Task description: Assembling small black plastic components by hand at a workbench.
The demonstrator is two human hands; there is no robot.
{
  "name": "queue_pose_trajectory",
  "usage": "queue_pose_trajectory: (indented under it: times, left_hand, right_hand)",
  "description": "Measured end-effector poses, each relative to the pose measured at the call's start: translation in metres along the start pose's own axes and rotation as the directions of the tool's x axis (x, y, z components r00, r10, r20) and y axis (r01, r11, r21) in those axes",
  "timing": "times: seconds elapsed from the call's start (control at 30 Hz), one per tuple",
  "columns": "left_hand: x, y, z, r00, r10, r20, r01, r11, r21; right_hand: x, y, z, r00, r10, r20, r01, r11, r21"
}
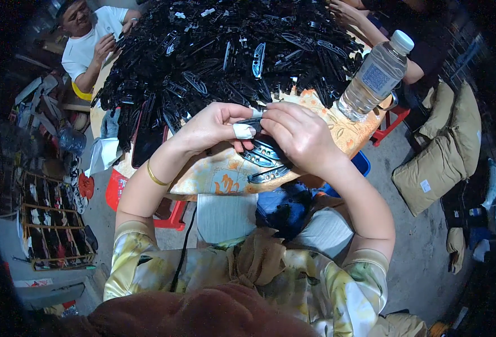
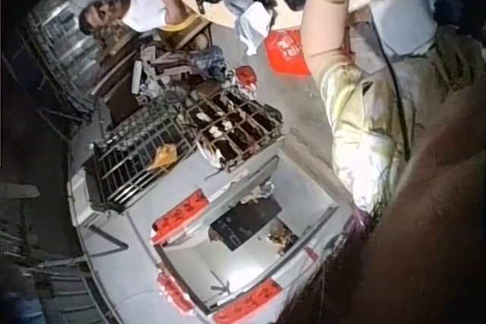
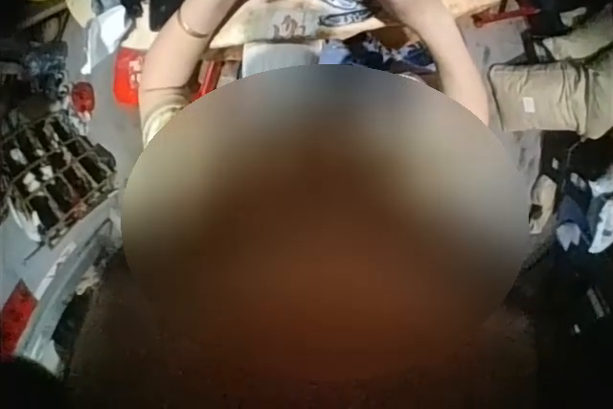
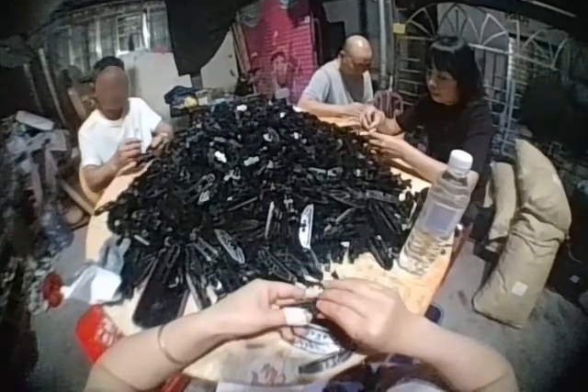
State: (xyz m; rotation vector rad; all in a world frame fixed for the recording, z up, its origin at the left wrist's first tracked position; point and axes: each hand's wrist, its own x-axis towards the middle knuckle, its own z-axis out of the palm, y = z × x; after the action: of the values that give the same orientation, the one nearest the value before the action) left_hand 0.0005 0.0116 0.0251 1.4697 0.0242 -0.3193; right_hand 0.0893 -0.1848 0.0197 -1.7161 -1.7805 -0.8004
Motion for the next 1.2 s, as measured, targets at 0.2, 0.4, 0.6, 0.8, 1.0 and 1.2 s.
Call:
queue_pose_trajectory:
  times: [0.2,0.4,0.6,0.8,1.0,1.2]
  left_hand:
    - [-0.004,-0.002,0.004,0.985,0.139,-0.107,-0.112,0.968,0.226]
    - [-0.009,-0.005,0.017,0.922,0.367,-0.120,-0.188,0.697,0.692]
    - [0.000,-0.002,0.009,0.795,0.602,0.072,-0.369,0.386,0.845]
    - [0.013,-0.002,-0.013,0.709,0.704,0.051,-0.115,0.043,0.992]
    - [0.015,0.000,-0.006,0.760,0.649,0.030,-0.004,-0.043,0.999]
    - [0.012,-0.008,-0.009,0.752,0.659,0.010,0.059,-0.082,0.995]
  right_hand:
    - [0.006,-0.011,-0.003,0.938,0.342,0.046,-0.344,0.914,0.213]
    - [-0.001,-0.006,-0.008,0.825,0.480,0.298,-0.554,0.790,0.261]
    - [-0.013,0.019,-0.007,0.726,0.544,0.420,-0.681,0.655,0.329]
    - [-0.022,0.037,-0.011,0.729,0.340,0.594,-0.590,0.752,0.295]
    - [-0.014,0.033,0.014,0.799,0.578,0.163,-0.582,0.813,-0.029]
    - [-0.024,0.037,0.030,0.883,0.447,0.143,-0.419,0.888,-0.191]
